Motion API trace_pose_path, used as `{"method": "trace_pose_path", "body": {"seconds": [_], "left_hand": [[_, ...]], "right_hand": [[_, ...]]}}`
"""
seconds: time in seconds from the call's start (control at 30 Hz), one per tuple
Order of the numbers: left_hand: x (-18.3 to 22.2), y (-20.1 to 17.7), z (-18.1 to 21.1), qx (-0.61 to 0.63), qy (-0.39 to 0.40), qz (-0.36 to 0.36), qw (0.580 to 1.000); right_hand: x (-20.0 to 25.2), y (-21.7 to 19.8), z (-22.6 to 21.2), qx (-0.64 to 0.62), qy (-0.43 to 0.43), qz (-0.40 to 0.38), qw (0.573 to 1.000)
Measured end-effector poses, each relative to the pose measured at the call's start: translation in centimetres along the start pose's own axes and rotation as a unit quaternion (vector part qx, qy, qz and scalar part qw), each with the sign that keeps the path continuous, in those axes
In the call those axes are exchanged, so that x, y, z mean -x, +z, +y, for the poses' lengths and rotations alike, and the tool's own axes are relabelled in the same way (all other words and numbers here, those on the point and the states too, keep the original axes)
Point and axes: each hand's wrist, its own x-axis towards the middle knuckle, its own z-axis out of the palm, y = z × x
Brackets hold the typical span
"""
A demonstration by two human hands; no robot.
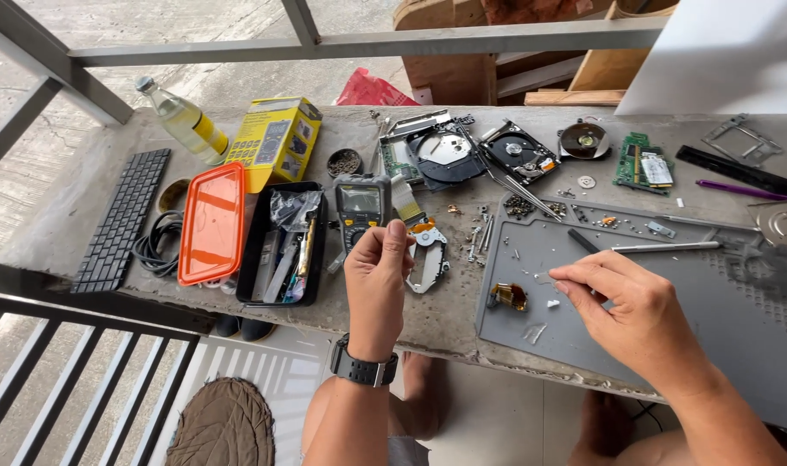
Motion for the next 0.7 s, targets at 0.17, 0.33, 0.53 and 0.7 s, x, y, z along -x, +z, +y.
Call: {"method": "trace_pose_path", "body": {"seconds": [0.17,0.33,0.53,0.7], "left_hand": [[0.5,-1.0,0.6,0.003,0.010,-0.005,1.000],[0.7,-1.9,0.7,-0.003,0.010,0.003,1.000],[1.6,-1.8,0.7,-0.332,0.062,-0.023,0.941],[2.3,-0.1,-4.0,-0.540,0.075,-0.078,0.835]], "right_hand": [[0.1,0.9,0.1,-0.004,-0.012,0.002,1.000],[0.2,1.3,-0.1,-0.002,0.013,-0.008,1.000],[0.2,1.5,-0.3,0.000,0.009,-0.010,1.000],[0.1,1.5,-0.3,-0.004,-0.015,-0.008,1.000]]}}
